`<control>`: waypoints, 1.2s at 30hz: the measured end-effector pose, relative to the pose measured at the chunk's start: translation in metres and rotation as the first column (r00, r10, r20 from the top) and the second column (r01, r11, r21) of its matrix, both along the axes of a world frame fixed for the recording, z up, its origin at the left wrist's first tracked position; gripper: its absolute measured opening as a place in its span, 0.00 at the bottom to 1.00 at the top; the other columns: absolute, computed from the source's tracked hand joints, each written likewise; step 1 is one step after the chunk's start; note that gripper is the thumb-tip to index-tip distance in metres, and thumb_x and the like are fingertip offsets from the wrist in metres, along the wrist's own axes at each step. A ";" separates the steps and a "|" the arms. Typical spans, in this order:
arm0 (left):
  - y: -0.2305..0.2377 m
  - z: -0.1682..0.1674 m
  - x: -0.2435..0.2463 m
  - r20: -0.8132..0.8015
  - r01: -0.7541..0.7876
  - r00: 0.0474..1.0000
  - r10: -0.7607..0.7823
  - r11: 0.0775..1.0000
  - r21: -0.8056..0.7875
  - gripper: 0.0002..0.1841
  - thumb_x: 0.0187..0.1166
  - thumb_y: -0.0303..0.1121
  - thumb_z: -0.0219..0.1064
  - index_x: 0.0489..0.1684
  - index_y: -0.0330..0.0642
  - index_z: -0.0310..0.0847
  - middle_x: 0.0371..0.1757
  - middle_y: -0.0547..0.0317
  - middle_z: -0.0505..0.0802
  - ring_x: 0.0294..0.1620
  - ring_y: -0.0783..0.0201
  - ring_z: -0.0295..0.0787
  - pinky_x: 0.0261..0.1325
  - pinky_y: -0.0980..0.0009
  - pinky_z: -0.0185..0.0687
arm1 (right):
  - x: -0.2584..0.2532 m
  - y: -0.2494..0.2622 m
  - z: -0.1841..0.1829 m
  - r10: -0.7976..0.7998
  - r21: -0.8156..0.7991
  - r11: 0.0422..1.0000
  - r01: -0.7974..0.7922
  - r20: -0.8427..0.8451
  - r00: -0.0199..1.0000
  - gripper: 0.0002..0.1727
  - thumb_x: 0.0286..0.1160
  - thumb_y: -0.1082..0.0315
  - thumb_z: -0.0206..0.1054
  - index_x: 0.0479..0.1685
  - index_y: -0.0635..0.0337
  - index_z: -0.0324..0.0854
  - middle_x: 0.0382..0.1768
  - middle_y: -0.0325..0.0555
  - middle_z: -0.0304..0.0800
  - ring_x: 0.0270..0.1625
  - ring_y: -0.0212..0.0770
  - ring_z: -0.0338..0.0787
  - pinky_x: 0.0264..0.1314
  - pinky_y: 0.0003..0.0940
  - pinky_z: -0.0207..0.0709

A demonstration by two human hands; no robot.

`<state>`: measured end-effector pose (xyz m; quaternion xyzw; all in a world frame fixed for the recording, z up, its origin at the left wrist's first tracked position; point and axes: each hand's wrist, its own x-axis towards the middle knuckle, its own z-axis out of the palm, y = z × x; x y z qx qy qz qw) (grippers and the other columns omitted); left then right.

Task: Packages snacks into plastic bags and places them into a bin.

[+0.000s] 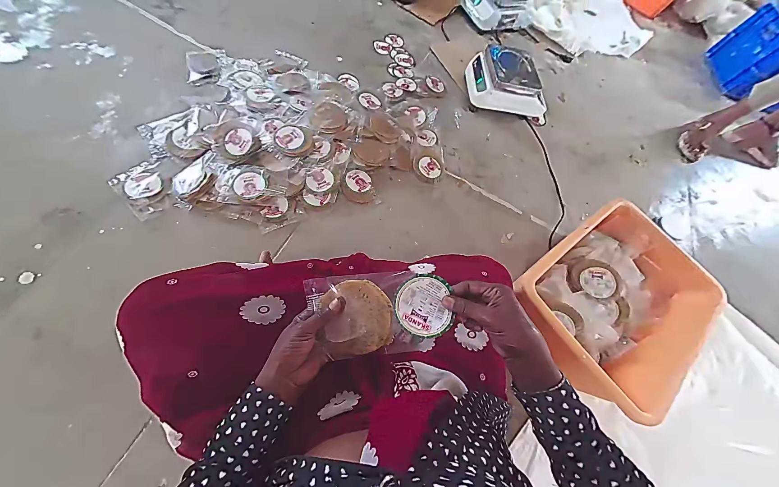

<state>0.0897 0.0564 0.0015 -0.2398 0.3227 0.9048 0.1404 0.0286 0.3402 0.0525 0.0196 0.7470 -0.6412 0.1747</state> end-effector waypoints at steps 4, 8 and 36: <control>0.002 0.002 0.002 0.004 0.025 1.000 -0.025 1.000 -0.002 0.12 0.89 0.29 0.55 0.62 0.34 0.77 0.49 0.44 0.94 0.49 0.52 0.95 0.53 0.53 0.94 | 0.000 -0.011 0.002 0.078 -0.076 0.994 -0.073 0.070 0.994 0.04 0.73 0.78 0.71 0.35 0.61 0.90 0.24 0.33 0.90 0.19 0.19 0.78 0.21 0.13 0.69; 0.006 0.005 0.004 0.016 0.056 0.998 -0.056 0.998 -0.035 0.12 0.90 0.29 0.56 0.62 0.33 0.77 0.48 0.45 0.95 0.48 0.52 0.96 0.51 0.54 0.94 | 0.001 -0.028 0.002 0.168 -0.053 0.985 -0.166 0.028 0.985 0.03 0.71 0.76 0.73 0.40 0.62 0.89 0.27 0.34 0.91 0.21 0.21 0.79 0.23 0.16 0.71; 0.027 -0.016 -0.014 -0.150 0.332 0.927 -0.343 0.938 -0.094 0.17 0.93 0.34 0.46 0.66 0.44 0.80 0.55 0.47 0.94 0.52 0.49 0.95 0.56 0.51 0.93 | -0.002 0.163 0.063 0.026 0.581 0.603 0.547 -0.699 0.715 0.08 0.80 0.66 0.69 0.43 0.58 0.93 0.44 0.46 0.96 0.49 0.41 0.94 0.58 0.49 0.85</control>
